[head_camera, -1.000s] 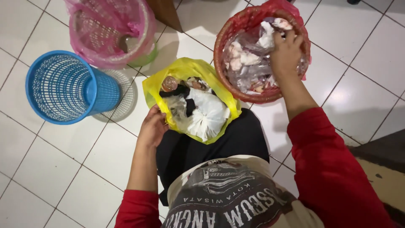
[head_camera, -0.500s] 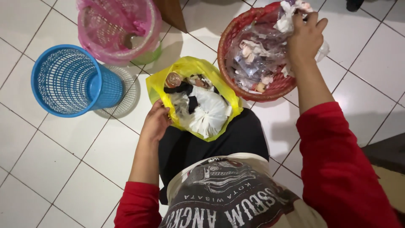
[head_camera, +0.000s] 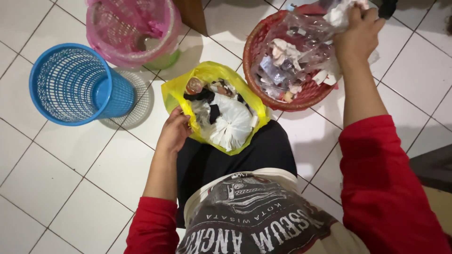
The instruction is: The person empties trash from three small baskets into a yellow plastic bag. They remove the old liner from the blue basket, place it in the bag, and then transfer all contents from the pink and red baskets into the same bag.
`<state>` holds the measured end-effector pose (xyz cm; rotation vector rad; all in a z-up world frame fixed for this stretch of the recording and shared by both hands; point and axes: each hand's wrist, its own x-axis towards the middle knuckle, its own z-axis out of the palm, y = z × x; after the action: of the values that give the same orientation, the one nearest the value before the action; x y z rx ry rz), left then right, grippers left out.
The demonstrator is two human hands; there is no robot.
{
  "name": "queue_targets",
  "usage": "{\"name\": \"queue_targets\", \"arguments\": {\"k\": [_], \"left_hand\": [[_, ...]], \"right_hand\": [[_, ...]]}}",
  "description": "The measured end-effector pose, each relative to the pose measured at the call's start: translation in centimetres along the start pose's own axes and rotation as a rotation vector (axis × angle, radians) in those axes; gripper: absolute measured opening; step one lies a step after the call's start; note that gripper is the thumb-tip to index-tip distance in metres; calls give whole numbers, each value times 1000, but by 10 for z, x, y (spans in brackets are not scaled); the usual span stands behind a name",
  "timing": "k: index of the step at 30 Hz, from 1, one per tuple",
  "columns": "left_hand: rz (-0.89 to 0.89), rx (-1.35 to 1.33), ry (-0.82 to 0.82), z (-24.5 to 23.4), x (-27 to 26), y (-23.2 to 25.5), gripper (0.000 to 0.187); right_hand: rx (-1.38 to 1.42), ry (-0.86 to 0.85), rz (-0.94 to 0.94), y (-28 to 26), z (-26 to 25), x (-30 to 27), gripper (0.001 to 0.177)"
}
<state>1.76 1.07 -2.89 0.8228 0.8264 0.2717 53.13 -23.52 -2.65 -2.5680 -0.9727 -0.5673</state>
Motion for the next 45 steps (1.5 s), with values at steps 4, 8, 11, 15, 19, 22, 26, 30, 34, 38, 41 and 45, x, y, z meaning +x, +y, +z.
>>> {"name": "queue_targets", "arguments": {"k": [4,8,11,15,19,22,26,30,34,38,41,45], "left_hand": [[-4,7,3,-4,1,-3,41],[-2,-3,0,-3,2,-3,39],[-12,-6,12,-1,4,0,40],[-6,10,24,1,5,4,41],[3,-28,-1,-1,6,4,38],[14,-76,-22,-4,8,3,37],[30,-188,-70,-11,14,0,34],[60,-301,-127,-19,21,-5,36],[73,-334,-111,-19,20,-3,44],[93,-273,-107,-16,15,2,46],[89,-212,-88,-11,12,4,48],[63,-102,-59,-2,9,10,51]], "right_hand": [[-32,-88,76,13,-6,7,75],[6,-151,142,21,-16,12,75],[24,-156,137,18,-30,16,75],[41,-188,112,8,-56,28,69],[117,-233,34,-12,-76,40,61],[175,-310,82,-46,-92,47,66],[153,-254,-110,-116,-107,42,61],[101,31,-349,-194,-106,-9,73],[18,41,-371,-262,-80,-94,55],[72,91,-389,-292,-58,-172,46],[213,33,-393,-301,-36,-207,48],[258,8,-467,-314,-7,-222,45]]}}
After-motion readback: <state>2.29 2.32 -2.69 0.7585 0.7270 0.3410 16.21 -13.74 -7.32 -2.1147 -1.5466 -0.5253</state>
